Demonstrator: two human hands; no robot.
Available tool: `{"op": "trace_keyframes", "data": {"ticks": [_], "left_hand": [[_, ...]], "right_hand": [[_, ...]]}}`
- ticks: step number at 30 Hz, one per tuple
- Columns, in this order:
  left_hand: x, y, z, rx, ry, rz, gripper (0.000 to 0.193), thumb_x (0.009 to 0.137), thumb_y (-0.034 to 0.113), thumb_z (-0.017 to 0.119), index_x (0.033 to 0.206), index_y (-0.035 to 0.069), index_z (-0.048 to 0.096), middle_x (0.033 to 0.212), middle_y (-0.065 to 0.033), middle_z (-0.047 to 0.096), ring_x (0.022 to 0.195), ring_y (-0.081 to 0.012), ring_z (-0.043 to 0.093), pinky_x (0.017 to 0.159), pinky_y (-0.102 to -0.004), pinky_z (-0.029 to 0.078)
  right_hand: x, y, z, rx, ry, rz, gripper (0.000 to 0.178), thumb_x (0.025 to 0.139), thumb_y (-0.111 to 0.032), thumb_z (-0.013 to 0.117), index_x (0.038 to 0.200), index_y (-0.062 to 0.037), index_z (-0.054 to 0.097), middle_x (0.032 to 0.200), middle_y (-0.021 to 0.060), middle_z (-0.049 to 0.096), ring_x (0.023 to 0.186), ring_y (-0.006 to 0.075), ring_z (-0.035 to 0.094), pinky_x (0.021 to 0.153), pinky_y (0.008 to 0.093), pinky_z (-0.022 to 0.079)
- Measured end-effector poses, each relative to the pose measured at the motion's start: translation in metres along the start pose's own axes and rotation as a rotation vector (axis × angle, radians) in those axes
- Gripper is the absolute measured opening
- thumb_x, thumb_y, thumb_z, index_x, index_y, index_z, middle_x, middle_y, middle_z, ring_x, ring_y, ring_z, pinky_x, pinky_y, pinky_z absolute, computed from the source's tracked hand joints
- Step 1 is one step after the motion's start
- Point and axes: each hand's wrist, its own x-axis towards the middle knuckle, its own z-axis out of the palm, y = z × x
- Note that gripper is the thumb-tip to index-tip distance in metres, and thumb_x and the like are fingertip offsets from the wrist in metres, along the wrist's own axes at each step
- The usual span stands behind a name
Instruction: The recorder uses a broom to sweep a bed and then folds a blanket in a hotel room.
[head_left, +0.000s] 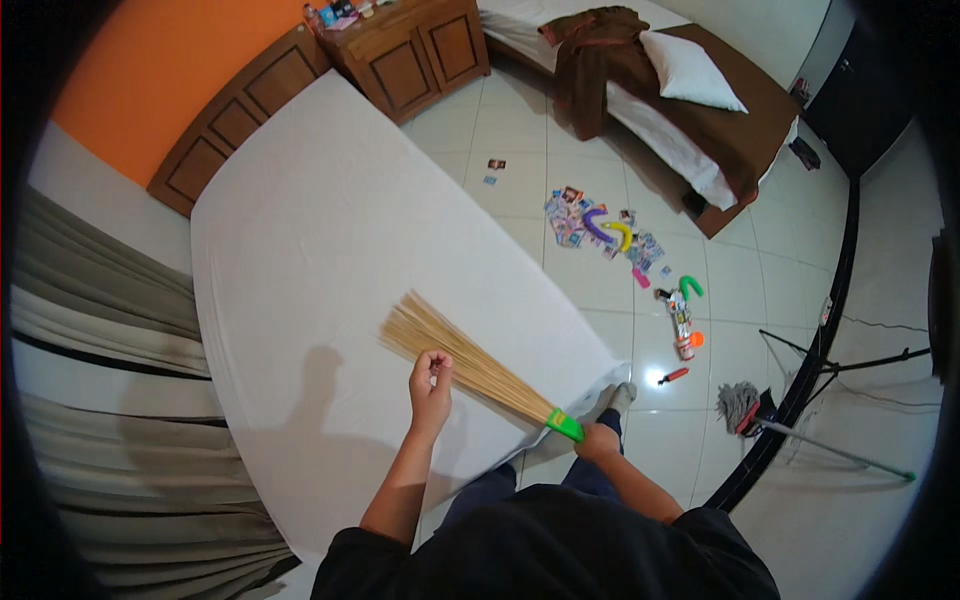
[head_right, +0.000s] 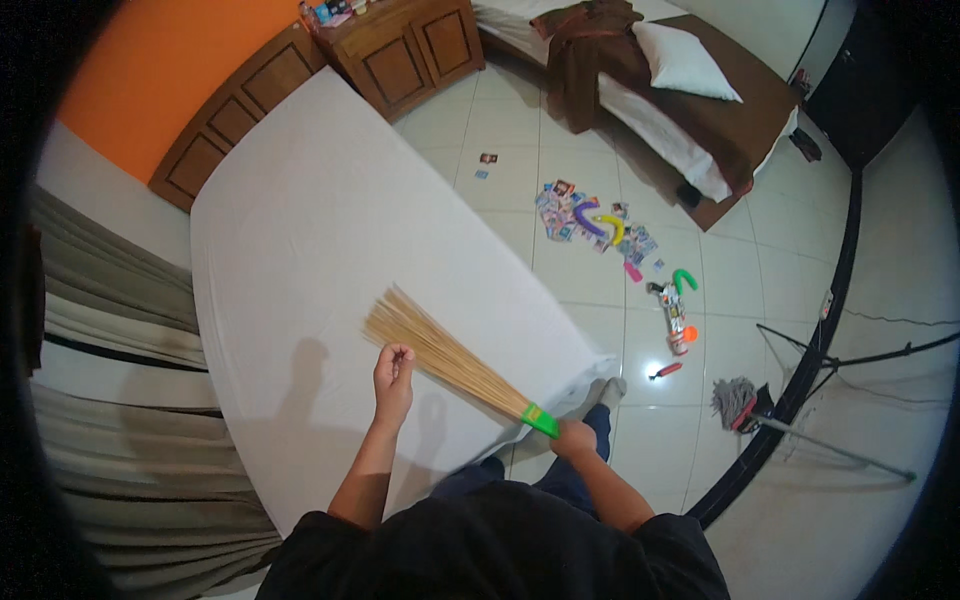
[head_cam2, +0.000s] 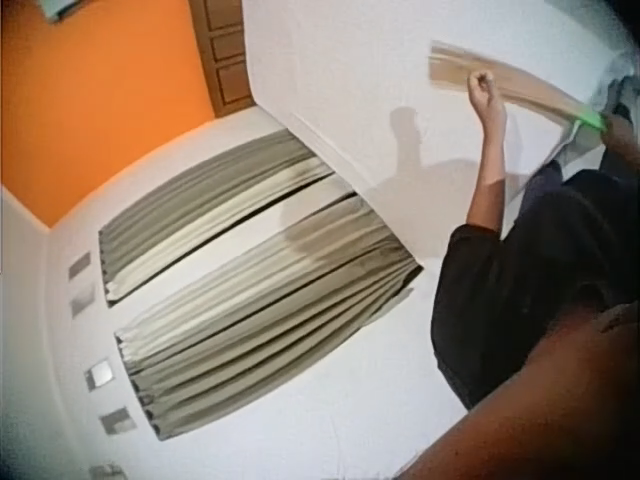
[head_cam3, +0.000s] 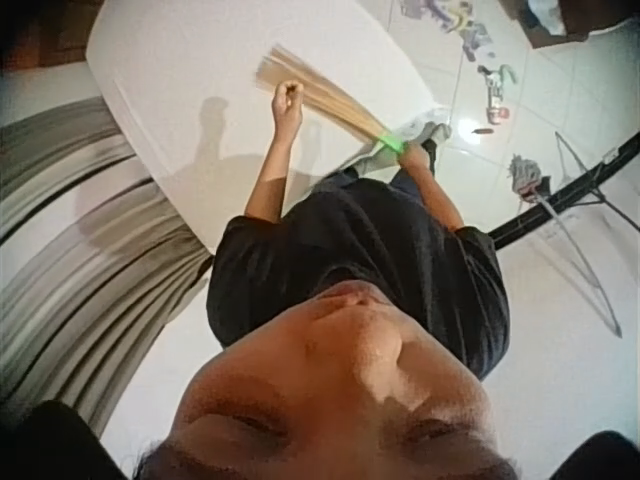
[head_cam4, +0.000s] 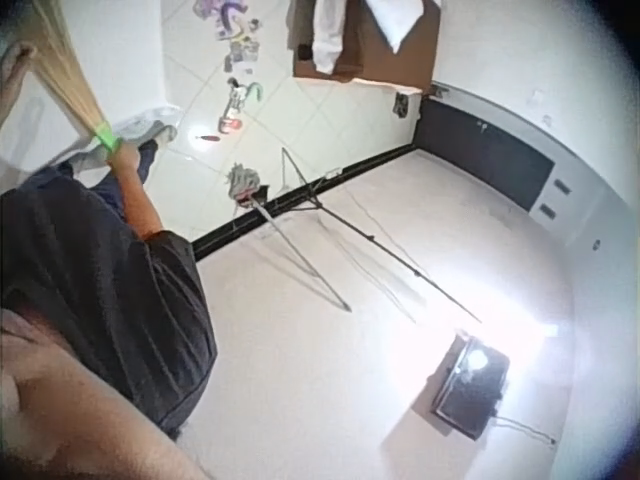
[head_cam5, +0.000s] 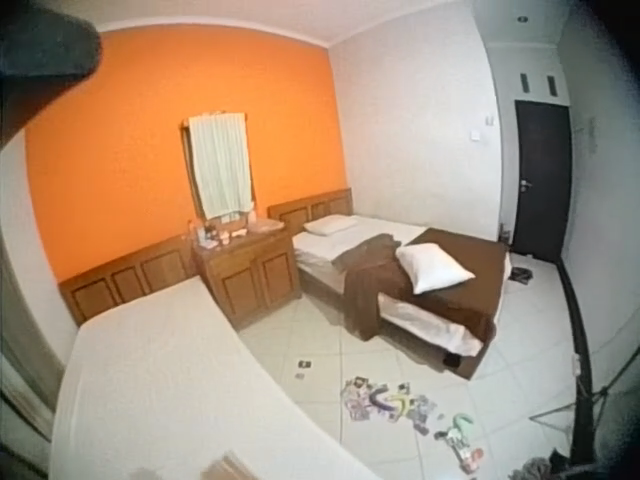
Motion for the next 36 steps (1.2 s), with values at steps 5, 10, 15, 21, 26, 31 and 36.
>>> {"op": "trace_keyframes", "data": {"ticks": [5, 10, 15, 21, 26, 31, 36], "left_hand": [[0.037, 0.045, 0.095, 0.012, -0.006, 0.051, 0.007, 0.082, 0.011, 0.050, 0.080, 0.003, 0.049, 0.074, -0.0004, 0.051, 0.068, -0.0080, 0.046, 0.062, -0.0216, 0.038], [0.048, 0.085, 0.197, 0.039, -0.135, 0.135, 0.006, 0.079, 0.008, 0.052, 0.081, 0.003, 0.049, 0.076, -0.0038, 0.052, 0.070, -0.0123, 0.050, 0.063, -0.0238, 0.040], [0.073, 0.120, 0.273, 0.044, -0.165, 0.276, 0.009, 0.075, 0.007, 0.054, 0.079, 0.002, 0.048, 0.075, -0.0082, 0.051, 0.070, -0.0185, 0.051, 0.063, -0.0271, 0.041], [0.081, 0.118, 0.279, 0.135, -0.126, 0.333, 0.008, 0.075, 0.006, 0.053, 0.076, 0.001, 0.047, 0.072, -0.0090, 0.050, 0.069, -0.0209, 0.049, 0.063, -0.0296, 0.040], [0.092, 0.101, 0.270, 0.125, -0.023, 0.240, 0.008, 0.076, 0.006, 0.053, 0.079, 0.002, 0.047, 0.074, -0.0060, 0.049, 0.068, -0.0154, 0.048, 0.064, -0.0261, 0.040], [0.131, 0.104, 0.259, 0.108, 0.107, 0.242, 0.008, 0.076, 0.006, 0.054, 0.079, 0.002, 0.047, 0.075, -0.0060, 0.049, 0.067, -0.0145, 0.048, 0.062, -0.0253, 0.040], [0.182, 0.108, 0.233, 0.173, 0.254, 0.292, 0.009, 0.073, 0.005, 0.054, 0.078, 0.001, 0.047, 0.075, -0.0103, 0.051, 0.069, -0.0230, 0.051, 0.063, -0.0299, 0.041]], "right_hand": [[0.025, 0.149, -0.059, 0.086, 0.165, 0.239, 0.025, 0.065, -0.022, 0.054, 0.082, -0.0042, 0.060, 0.083, 0.0180, 0.060, 0.080, 0.0327, 0.058, 0.072, 0.0411, 0.046], [0.051, 0.242, -0.184, 0.260, 0.504, 0.139, 0.021, 0.061, -0.011, 0.052, 0.075, 0.0034, 0.055, 0.070, 0.0235, 0.057, 0.071, 0.0383, 0.056, 0.062, 0.0420, 0.045], [0.042, 0.278, -0.284, 0.197, 0.671, -0.018, 0.023, 0.057, -0.011, 0.057, 0.075, 0.0034, 0.052, 0.065, 0.0225, 0.055, 0.063, 0.0380, 0.054, 0.057, 0.0420, 0.043], [0.051, 0.252, -0.307, 0.244, 0.629, -0.147, 0.028, 0.054, -0.010, 0.062, 0.077, 0.0027, 0.052, 0.065, 0.0203, 0.055, 0.062, 0.0359, 0.054, 0.058, 0.0406, 0.043], [0.064, 0.218, -0.331, 0.290, 0.522, -0.251, 0.025, 0.054, -0.009, 0.061, 0.075, 0.0022, 0.052, 0.063, 0.0176, 0.054, 0.059, 0.0319, 0.053, 0.056, 0.0370, 0.043], [0.102, 0.187, -0.379, 0.184, 0.465, -0.416, 0.023, 0.054, -0.009, 0.059, 0.074, 0.0005, 0.051, 0.063, 0.0188, 0.054, 0.060, 0.0351, 0.055, 0.056, 0.0389, 0.044], [0.176, 0.131, -0.422, 0.070, 0.434, -0.535, 0.020, 0.055, -0.008, 0.058, 0.070, 0.0007, 0.048, 0.060, 0.0192, 0.052, 0.058, 0.0355, 0.053, 0.054, 0.0396, 0.042]]}}
